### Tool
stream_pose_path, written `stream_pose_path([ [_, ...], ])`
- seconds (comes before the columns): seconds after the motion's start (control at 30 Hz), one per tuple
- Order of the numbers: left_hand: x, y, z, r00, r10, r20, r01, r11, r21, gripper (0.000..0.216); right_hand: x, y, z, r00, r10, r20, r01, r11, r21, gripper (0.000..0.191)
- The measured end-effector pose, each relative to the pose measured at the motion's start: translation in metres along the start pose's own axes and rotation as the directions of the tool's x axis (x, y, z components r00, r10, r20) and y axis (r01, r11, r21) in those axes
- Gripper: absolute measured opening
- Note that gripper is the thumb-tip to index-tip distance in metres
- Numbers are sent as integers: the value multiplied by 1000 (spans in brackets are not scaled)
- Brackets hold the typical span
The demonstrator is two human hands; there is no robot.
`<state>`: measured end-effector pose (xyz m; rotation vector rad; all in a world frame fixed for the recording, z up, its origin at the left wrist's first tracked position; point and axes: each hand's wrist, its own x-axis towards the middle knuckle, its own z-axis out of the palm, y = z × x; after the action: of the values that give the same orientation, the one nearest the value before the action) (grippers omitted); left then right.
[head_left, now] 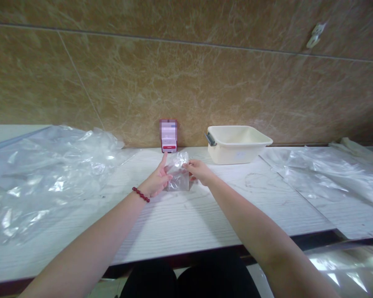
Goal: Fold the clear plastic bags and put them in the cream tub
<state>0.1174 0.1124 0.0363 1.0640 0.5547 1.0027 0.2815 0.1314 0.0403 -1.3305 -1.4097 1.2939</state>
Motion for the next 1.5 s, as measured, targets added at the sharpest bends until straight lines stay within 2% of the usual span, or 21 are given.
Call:
stream_pose_path([
  [0.13, 2, 1, -2, 995, 43, -93, -44, 999, -7, 90, -1, 0, 3, 999, 10, 43, -16, 989, 144, 14],
  [0.37, 11, 0, -13, 929, 134, -344, -144, 990, -3, 44, 0, 5, 7, 992, -45, 117, 28, 990, 137, 14],
  [0.8, 15, -2, -13, 898, 124, -423, -127, 992, 21, 19, -1, 7, 8, 987, -62, 150, 51, 996, 72, 18],
  [1.1, 16, -2, -20, 894, 139, -426, -147, 989, 15, 21, 4, 11, 6, 991, -67, 112, 55, 993, 108, 17],
  [1.17, 14, -1, -18, 922, 104, -374, -116, 993, -9, 24, 4, 9, 5, 995, -69, 72, 59, 990, 132, 16],
  [1.27, 11, -1, -12, 974, 48, -220, -51, 999, -6, 33, 3, 5, 5, 997, -75, 22, 70, 983, 172, 14],
  [1.33, 9, -3, -8, 989, 31, -147, -25, 999, 37, 44, 3, 4, 4, 997, -82, 0, 80, 979, 186, 15],
  [1.43, 9, -7, -9, 990, 51, -131, -35, 992, 119, 58, 5, 5, 4, 996, -90, -26, 94, 977, 193, 16],
  [1.5, 11, -10, -13, 983, 78, -164, -49, 984, 174, 57, 7, 6, 3, 995, -91, -41, 98, 975, 197, 15],
])
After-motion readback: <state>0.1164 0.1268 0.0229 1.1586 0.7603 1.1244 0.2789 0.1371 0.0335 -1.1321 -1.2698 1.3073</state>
